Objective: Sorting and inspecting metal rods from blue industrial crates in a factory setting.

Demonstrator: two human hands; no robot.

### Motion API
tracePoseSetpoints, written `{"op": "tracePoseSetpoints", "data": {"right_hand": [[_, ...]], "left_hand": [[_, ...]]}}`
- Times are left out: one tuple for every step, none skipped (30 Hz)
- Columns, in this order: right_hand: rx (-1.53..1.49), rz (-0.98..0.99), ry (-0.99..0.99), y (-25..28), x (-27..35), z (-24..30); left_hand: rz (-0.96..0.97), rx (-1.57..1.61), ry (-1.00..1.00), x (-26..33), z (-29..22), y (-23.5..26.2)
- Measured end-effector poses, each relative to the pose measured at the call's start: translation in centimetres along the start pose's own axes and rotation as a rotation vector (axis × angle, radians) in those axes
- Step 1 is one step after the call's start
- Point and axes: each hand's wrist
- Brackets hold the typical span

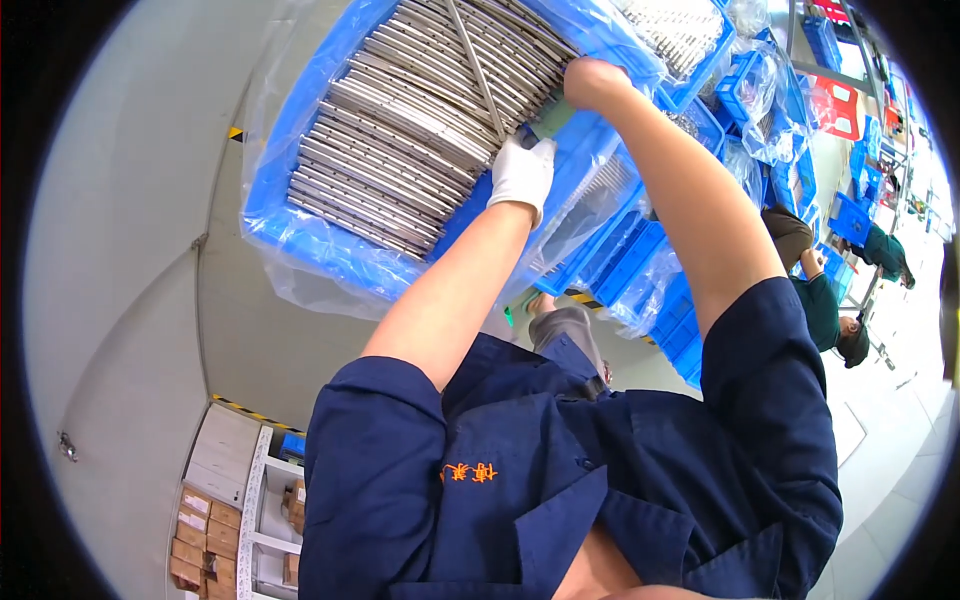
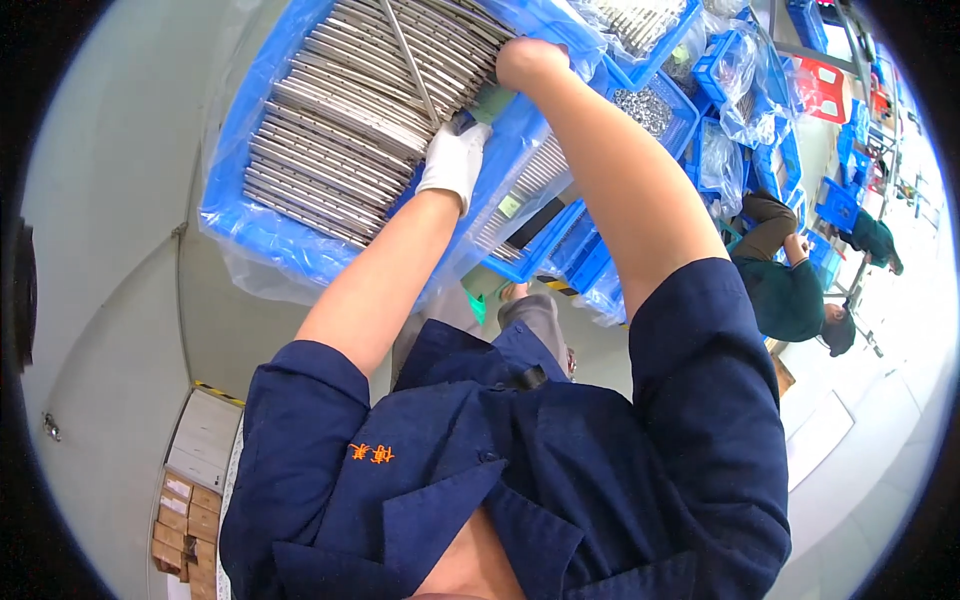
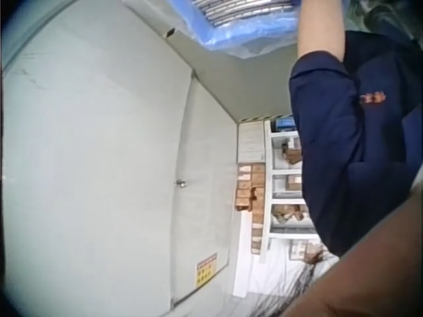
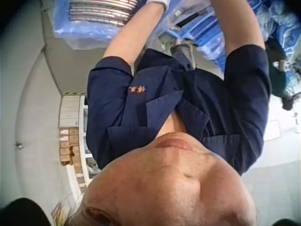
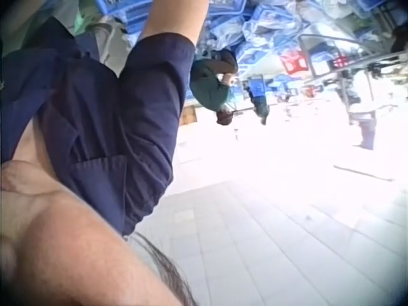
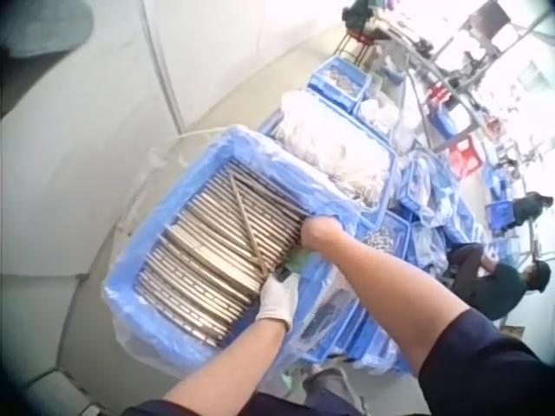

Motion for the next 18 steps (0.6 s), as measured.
{"op": "tracePoseSetpoints", "data": {"right_hand": [[0.0,-0.019,0.001,-0.1,-0.1,0.0],[0.0,-0.017,0.003,0.1,0.1,0.3],[0.018,0.005,-0.003,0.3,0.3,0.4],[0.035,0.027,-0.008,0.5,0.5,0.7],[0.033,0.027,-0.01,0.5,0.6,0.6],[0.031,0.024,-0.012,0.6,0.6,0.6],[0.028,0.02,-0.013,0.5,0.8,0.6],[0.023,0.02,-0.016,0.4,0.8,0.5],[0.015,-0.033,0.003,0.2,0.9,0.4],[0.007,-0.087,0.022,0.0,1.0,0.3],[0.002,-0.086,0.015,-0.1,1.1,0.1],[0.003,-0.095,0.026,-0.2,1.2,-0.1],[0.005,-0.105,0.035,-0.3,1.3,-0.3],[0.0,-0.106,0.033,-0.4,1.2,-0.3],[-0.012,-0.122,0.04,-0.5,1.2,-0.2],[-0.024,-0.139,0.044,-0.6,1.1,-0.3],[-0.054,-0.145,0.066,-0.6,1.3,-0.2],[-0.056,-0.159,0.066,-0.7,1.5,0.1]], "left_hand": [[-0.027,-0.05,-0.019,-0.3,0.4,-0.1],[-0.029,-0.05,-0.016,-0.3,0.7,-0.1],[-0.022,0.015,-0.044,-0.4,1.0,-0.1],[-0.015,0.079,-0.072,-0.5,1.4,-0.1],[-0.013,0.077,-0.072,-0.5,1.2,0.0],[0.04,0.18,-0.003,-0.6,1.1,0.3],[0.093,0.281,0.067,-0.6,1.0,0.5],[0.116,0.645,0.274,-0.6,0.5,0.3],[0.176,0.904,0.387,-0.7,0.4,0.7],[0.236,1.163,0.501,-0.9,0.2,1.1],[0.212,1.292,0.559,0.2,-1.2,1.5],[0.218,1.285,0.563,0.2,-1.2,1.2],[0.156,1.469,0.604,0.1,-1.1,0.7],[0.081,1.655,0.639,0.2,-1.0,0.4],[0.023,1.675,0.54,0.0,-1.0,-0.3],[0.04,1.721,0.495,-0.5,-1.1,-0.7],[0.053,1.767,0.449,-1.1,-1.0,-1.1],[0.052,1.758,0.443,-1.7,-0.8,-1.1]]}}
Point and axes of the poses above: each hand's wrist, its own x-axis away from the middle knuckle, its own y-axis out of the back of the hand, z = x × y, and after that the axes turned 1 degree about z, right-handed
